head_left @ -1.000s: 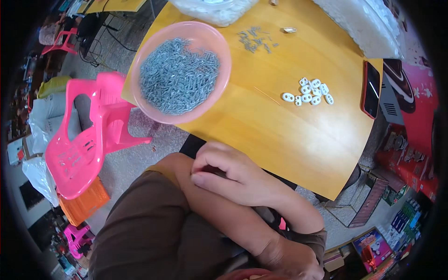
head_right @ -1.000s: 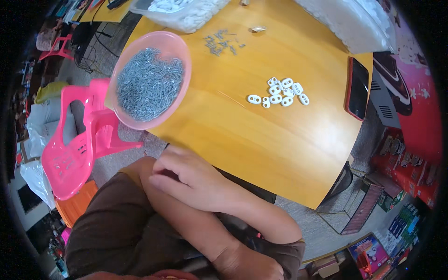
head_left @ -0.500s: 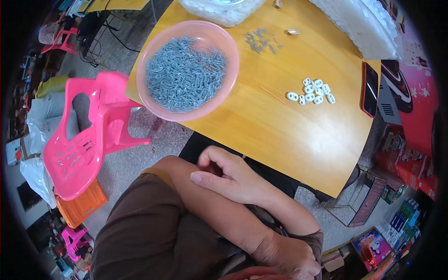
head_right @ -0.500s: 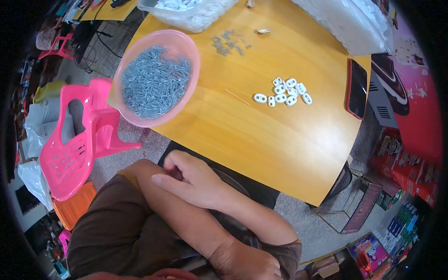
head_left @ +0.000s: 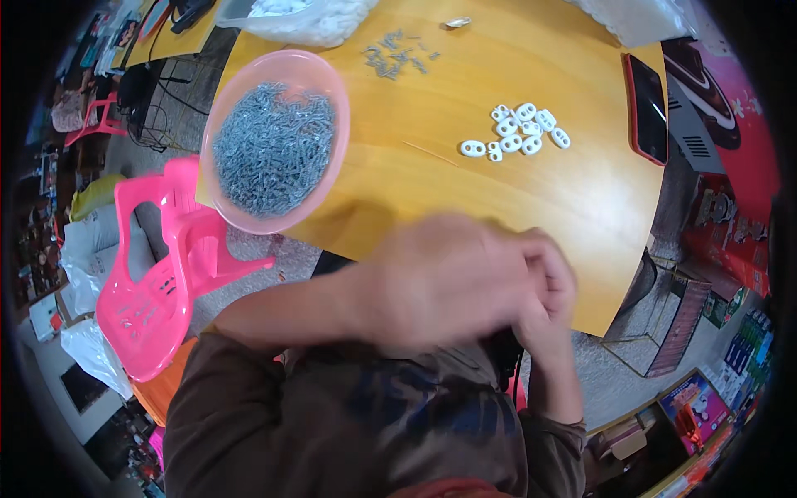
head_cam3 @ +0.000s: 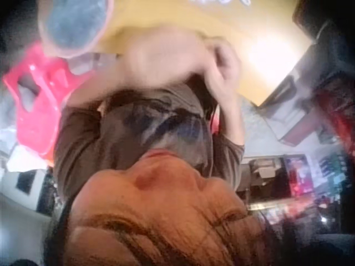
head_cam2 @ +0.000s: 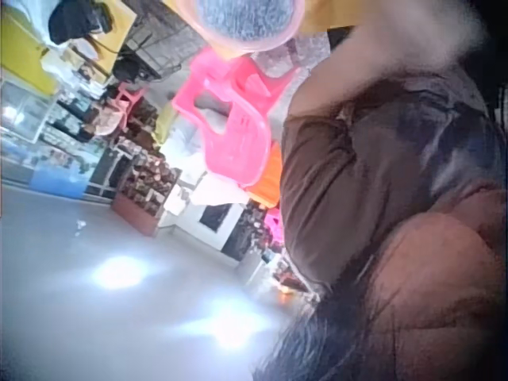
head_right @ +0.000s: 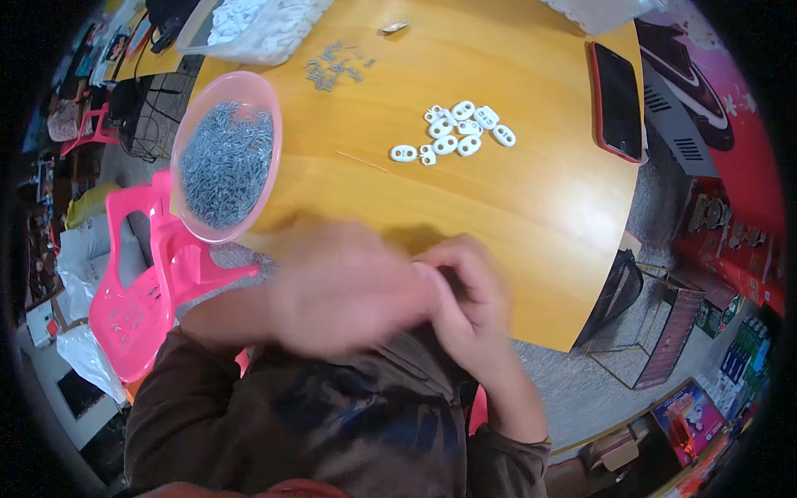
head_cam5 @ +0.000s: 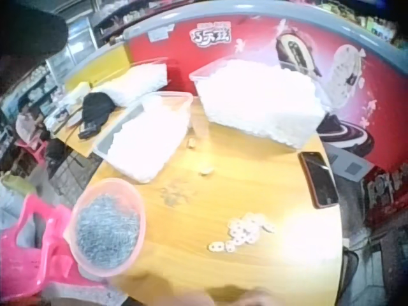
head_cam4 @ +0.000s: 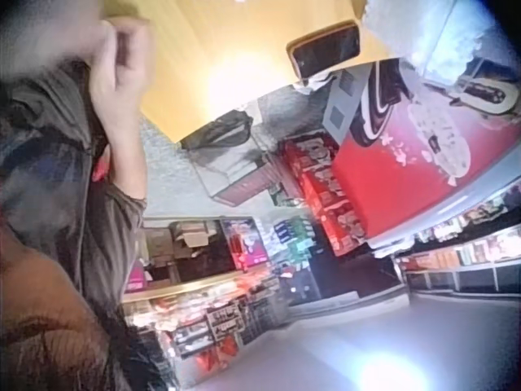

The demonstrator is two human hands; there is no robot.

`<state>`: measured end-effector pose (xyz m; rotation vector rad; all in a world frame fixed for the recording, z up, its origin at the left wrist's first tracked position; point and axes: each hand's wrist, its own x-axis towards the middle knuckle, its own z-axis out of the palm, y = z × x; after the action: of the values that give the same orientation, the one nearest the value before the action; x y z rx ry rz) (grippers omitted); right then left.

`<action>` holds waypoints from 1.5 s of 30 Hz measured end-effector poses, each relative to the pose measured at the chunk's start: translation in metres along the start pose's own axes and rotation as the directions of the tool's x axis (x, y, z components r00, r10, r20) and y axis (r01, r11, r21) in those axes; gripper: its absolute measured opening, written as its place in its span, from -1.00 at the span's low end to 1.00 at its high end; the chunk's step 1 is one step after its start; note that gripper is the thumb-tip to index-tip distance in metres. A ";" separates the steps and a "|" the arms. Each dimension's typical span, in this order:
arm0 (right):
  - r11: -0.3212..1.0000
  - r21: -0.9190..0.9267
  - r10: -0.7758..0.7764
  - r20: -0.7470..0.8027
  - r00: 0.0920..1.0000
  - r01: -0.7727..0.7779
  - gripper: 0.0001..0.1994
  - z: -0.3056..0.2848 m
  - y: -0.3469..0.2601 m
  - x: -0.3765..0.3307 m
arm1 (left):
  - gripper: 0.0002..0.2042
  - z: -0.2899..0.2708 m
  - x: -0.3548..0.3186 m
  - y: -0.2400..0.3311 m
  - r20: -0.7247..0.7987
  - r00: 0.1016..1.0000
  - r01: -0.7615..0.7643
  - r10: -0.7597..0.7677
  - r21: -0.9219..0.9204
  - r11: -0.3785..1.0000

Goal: Threading metal pins into small white plastic components on a wooden table.

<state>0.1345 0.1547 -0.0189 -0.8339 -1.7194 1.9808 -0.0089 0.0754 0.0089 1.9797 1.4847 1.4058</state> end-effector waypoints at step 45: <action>0.235 -0.799 -0.495 0.392 0.775 0.554 -0.88 0.036 -0.042 0.174 | -0.74 -0.020 -0.056 -0.042 -0.233 0.935 0.284 -0.266 0.047 0.958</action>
<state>-0.0230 0.2458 -0.0074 -0.3033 -2.6435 0.4974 -0.0481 0.0391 -0.0405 1.6140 1.8608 1.5039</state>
